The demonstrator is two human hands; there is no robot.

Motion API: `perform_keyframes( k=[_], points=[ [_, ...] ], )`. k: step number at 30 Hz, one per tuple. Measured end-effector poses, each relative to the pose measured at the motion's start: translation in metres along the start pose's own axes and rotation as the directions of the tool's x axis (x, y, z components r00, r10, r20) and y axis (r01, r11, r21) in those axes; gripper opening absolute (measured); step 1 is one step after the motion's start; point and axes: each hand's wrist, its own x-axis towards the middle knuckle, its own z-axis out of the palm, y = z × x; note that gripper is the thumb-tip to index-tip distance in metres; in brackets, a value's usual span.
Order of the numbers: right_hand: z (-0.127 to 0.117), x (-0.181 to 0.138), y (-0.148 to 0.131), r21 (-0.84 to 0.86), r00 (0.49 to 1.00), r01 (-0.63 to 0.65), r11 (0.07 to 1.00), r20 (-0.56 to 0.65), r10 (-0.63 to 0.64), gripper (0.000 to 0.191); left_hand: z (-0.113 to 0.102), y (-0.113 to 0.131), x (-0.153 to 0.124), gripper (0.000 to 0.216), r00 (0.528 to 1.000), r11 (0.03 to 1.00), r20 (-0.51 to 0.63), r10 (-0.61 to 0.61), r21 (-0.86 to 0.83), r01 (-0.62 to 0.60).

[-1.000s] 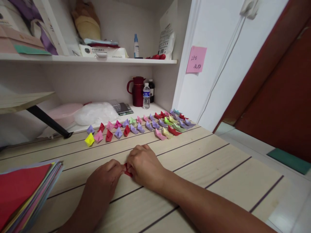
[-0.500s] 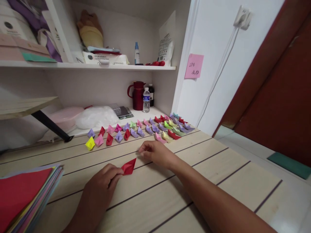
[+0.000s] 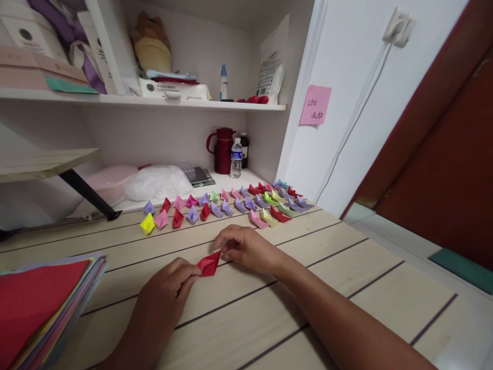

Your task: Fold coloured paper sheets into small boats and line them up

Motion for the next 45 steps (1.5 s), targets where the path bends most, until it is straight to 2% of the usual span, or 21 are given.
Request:
perform_keyframes(
  k=[7, 11, 16, 19, 23, 29, 32, 36, 45],
  points=[
    [0.002, 0.000, 0.001, -0.098, 0.997, 0.071, 0.993, -0.003, -0.072, 0.025, 0.000, 0.000, 0.000, 0.028, 1.000, 1.000, 0.018, -0.009, -0.008, 0.009],
    [0.005, 0.000, 0.004, -0.153, 0.996, 0.094, 0.984, 0.021, -0.092, 0.017, 0.000, -0.001, -0.001, 0.029, 0.999, 1.000, 0.030, -0.014, -0.010, 0.015],
    [0.008, 0.002, 0.007, -0.219, 0.996, 0.088, 0.972, -0.006, -0.092, 0.011, 0.000, 0.001, -0.001, 0.027, 0.998, 0.998, 0.038, -0.047, -0.038, 0.049],
    [0.011, 0.003, 0.008, -0.249, 0.995, 0.093, 0.964, -0.019, -0.101, 0.009, -0.002, 0.003, -0.001, 0.017, 0.988, 0.976, -0.016, -0.153, -0.157, 0.149],
    [0.014, 0.003, 0.006, -0.269, 0.990, 0.136, 0.954, -0.008, -0.144, 0.009, -0.006, 0.001, 0.001, 0.028, 0.922, 0.868, -0.105, -0.373, -0.391, 0.307],
    [0.018, 0.002, -0.003, -0.314, 0.960, 0.276, 0.908, 0.038, -0.279, 0.015, -0.011, -0.010, 0.007, 0.033, 0.855, 0.802, -0.149, -0.496, -0.456, 0.385],
    [0.021, 0.001, -0.004, -0.380, 0.935, 0.346, 0.858, 0.068, -0.347, 0.016, -0.013, -0.009, 0.007, 0.034, 0.856, 0.779, -0.099, -0.508, -0.477, 0.407],
    [0.025, 0.000, -0.005, -0.368, 0.907, 0.411, 0.834, 0.071, -0.415, 0.015, -0.009, -0.006, 0.008, 0.026, 0.868, 0.778, -0.050, -0.494, -0.472, 0.415],
    [0.026, 0.000, -0.009, -0.384, 0.909, 0.410, 0.827, 0.099, -0.404, 0.016, -0.004, -0.007, 0.009, 0.017, 0.884, 0.794, -0.020, -0.467, -0.449, 0.409]
  ],
)
